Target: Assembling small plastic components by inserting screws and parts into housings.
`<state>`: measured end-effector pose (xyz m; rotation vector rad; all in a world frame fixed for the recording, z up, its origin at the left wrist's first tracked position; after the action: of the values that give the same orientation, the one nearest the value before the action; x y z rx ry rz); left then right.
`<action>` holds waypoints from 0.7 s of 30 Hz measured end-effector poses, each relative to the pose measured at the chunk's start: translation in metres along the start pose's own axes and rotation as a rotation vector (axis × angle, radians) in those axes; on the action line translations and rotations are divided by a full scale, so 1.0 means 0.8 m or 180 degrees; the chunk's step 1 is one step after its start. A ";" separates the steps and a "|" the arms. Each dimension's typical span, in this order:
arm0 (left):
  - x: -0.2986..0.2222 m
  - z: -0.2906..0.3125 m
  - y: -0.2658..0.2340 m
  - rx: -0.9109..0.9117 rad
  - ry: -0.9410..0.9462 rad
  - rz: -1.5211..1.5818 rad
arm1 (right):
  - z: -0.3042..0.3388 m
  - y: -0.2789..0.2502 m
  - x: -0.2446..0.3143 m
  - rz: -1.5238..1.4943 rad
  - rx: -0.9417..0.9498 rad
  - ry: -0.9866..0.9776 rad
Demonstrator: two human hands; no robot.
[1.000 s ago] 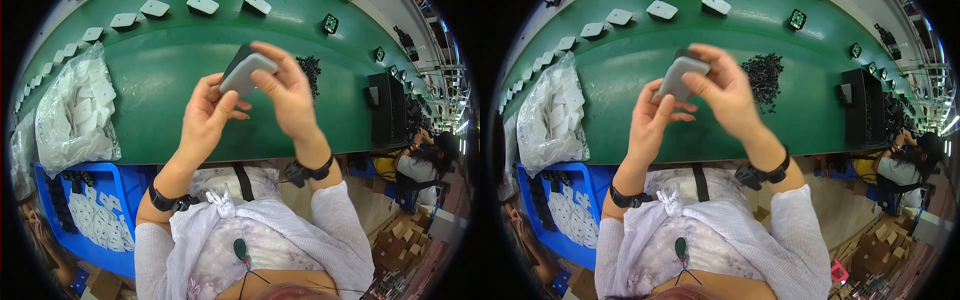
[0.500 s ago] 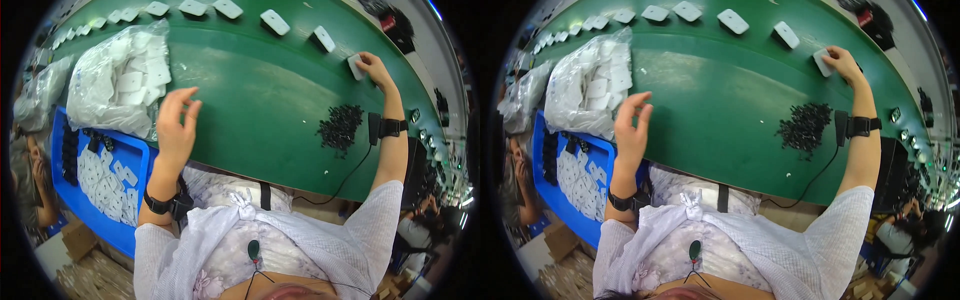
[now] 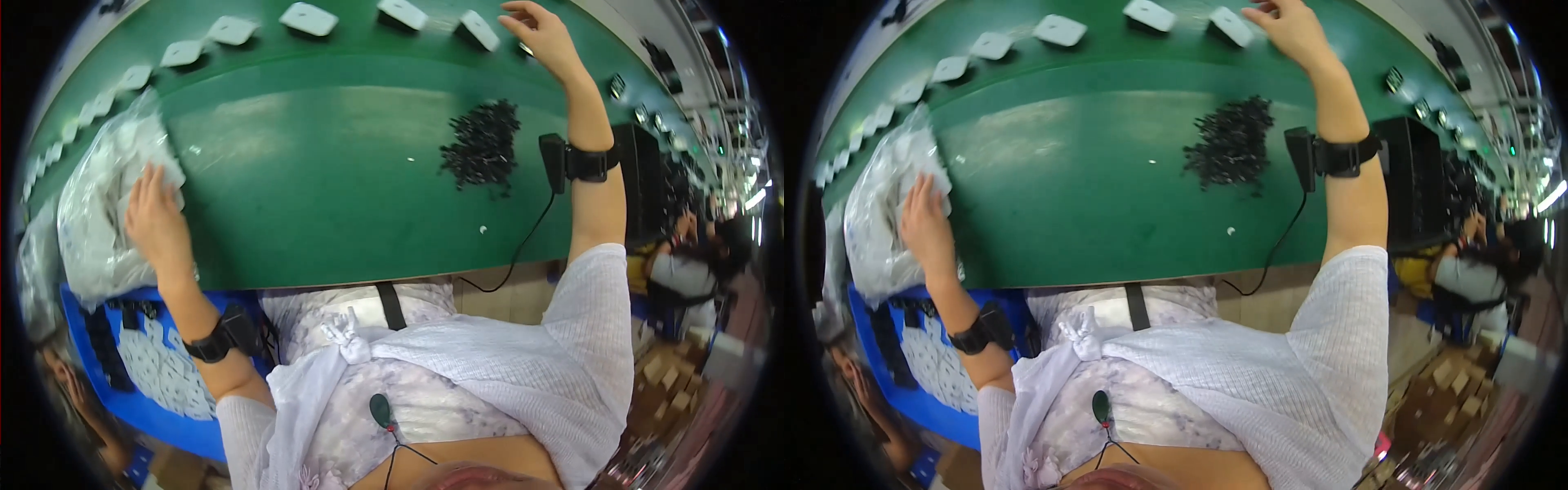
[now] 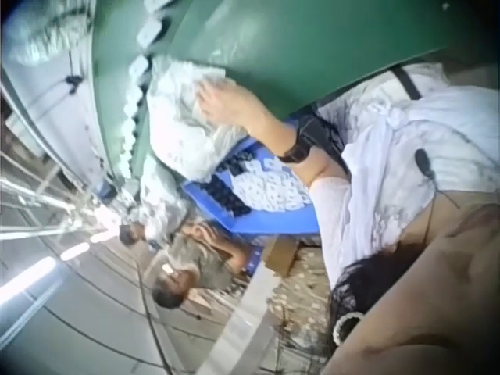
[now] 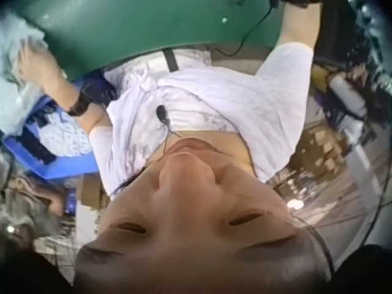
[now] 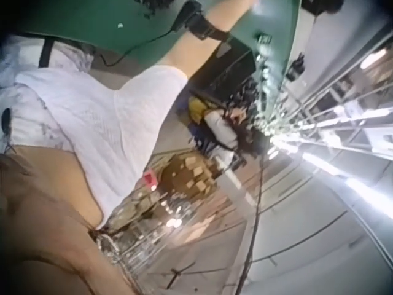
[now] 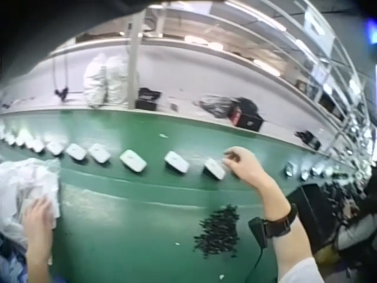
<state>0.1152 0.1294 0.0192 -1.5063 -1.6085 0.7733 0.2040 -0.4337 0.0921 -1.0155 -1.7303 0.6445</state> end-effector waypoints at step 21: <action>-0.126 0.000 -0.078 -0.0744 0.0123 0.2196 | 0.317 0.022 0.077 -0.0118 -0.0749 0.0999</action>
<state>0.0818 0.0230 0.0587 -2.2786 -1.1667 0.9277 -0.0357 -0.3634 0.0141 -1.1753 -1.5647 0.2432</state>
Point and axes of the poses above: each hand's wrist, its own z-axis away from the middle knuckle, its own y-axis out of the palm, x = y × z, the point moved 3 cm from there along -z, towards the middle knuckle, and after that the axes turned 6 degrees about -x, right-handed, at the moved point
